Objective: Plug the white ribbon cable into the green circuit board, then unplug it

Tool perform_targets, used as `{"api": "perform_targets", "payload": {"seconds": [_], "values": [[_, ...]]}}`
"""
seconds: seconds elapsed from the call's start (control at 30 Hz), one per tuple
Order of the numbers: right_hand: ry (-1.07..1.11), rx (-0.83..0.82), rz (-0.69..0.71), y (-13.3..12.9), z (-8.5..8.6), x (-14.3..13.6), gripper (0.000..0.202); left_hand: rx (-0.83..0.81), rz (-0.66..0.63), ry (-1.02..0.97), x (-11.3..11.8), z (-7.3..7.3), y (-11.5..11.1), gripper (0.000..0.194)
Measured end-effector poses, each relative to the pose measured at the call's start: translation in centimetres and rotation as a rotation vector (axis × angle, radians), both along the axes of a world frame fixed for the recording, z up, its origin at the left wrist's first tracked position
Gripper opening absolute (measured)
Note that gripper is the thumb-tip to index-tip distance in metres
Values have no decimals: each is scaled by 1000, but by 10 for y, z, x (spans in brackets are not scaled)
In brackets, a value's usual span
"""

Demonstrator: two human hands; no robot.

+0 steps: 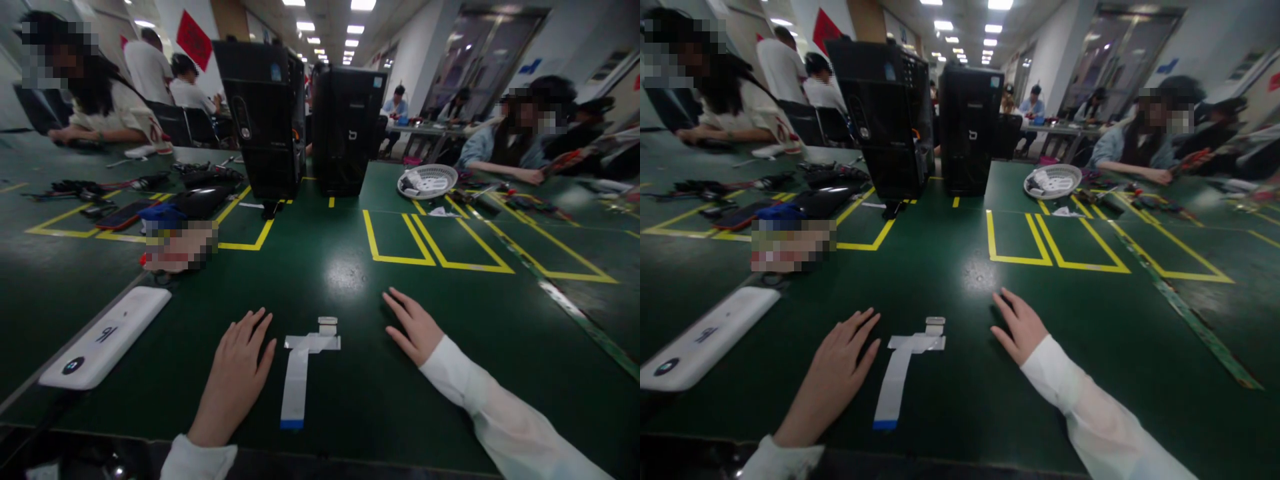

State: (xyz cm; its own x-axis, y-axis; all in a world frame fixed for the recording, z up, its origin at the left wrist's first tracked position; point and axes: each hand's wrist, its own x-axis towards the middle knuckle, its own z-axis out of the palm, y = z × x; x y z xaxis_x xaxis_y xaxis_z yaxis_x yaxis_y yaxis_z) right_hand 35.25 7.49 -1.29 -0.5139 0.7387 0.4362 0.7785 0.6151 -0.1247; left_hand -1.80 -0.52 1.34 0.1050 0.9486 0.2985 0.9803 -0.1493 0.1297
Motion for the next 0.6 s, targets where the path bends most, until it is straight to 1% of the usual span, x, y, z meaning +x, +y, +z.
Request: {"api": "perform_targets", "payload": {"seconds": [0.07,0.13,0.2,0.23,0.27,0.37,0.47,0.53,0.6], "values": [[-25,46,-246,4,-4,39,60,9,-2,3,0,-1,0,48],[-26,83,-566,2,-2,79,67,12,-1,5,-1,-1,0,49],[-37,71,-884,-5,3,119,79,4,-1,10,-1,-2,-1,50],[-44,56,-1011,-11,6,137,84,0,-4,13,-2,-2,-1,51],[-46,41,-1110,-16,8,154,88,-4,-7,15,-2,-3,-1,51],[17,29,-1331,-28,9,197,93,-3,-8,20,-2,-3,0,51],[94,-30,-1494,-29,5,229,92,-2,0,26,-1,-3,0,52],[116,-126,-1566,-25,4,244,94,-5,0,26,0,-2,0,52],[111,-241,-1592,-22,7,253,94,-2,0,23,0,-2,-1,52]]}}
